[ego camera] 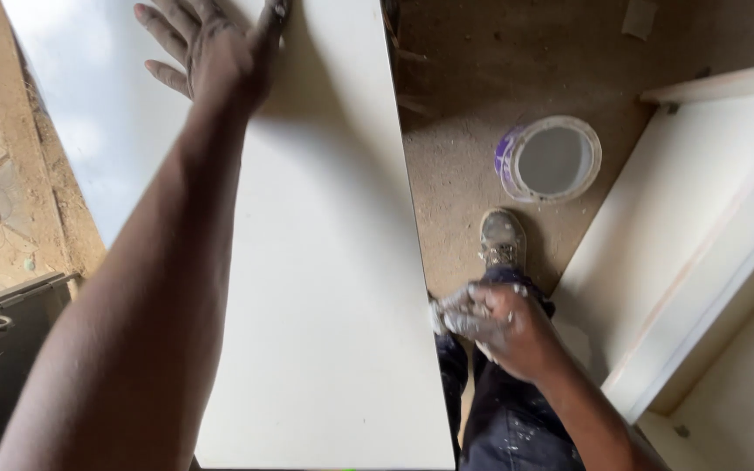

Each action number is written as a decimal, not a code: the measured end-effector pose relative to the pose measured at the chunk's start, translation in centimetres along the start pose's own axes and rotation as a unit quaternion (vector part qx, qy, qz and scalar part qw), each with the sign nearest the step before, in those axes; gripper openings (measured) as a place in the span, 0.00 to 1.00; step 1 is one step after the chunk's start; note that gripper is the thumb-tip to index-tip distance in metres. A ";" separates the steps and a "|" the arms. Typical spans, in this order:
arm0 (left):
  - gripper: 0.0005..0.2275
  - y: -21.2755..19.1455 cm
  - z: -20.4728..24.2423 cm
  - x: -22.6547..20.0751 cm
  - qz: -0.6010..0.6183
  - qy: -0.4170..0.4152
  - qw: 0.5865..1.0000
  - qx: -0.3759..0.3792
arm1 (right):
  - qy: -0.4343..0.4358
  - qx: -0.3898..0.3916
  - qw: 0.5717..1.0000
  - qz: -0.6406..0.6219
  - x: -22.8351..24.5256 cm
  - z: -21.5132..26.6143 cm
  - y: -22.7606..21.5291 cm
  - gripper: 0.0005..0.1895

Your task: Applying white filler or paint to the edges and surfaces of white cabinet components using a cloth.

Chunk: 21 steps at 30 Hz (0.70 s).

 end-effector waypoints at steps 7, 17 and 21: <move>0.53 6.5 15.9 5.1 -0.015 0.141 0.990 0.001 | 0.004 -0.046 0.964 -0.264 -5.5 7.7 5.5 0.08; 0.53 10.0 24.1 5.7 0.013 0.154 0.988 0.028 | -0.130 -0.092 0.972 -0.174 3.5 -4.1 -0.6 0.07; 0.53 10.0 24.3 5.7 0.025 0.154 0.987 0.030 | -0.128 -0.061 0.980 -0.136 -1.4 1.3 1.5 0.13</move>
Point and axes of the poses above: each hand's wrist, its own z-axis away from the middle knuckle, its own y-axis out of the palm, x = y × z, the point moved 6 cm from there along -z, towards the middle knuckle, and after that the axes turned 4 degrees about y, right-handed, at the moved point
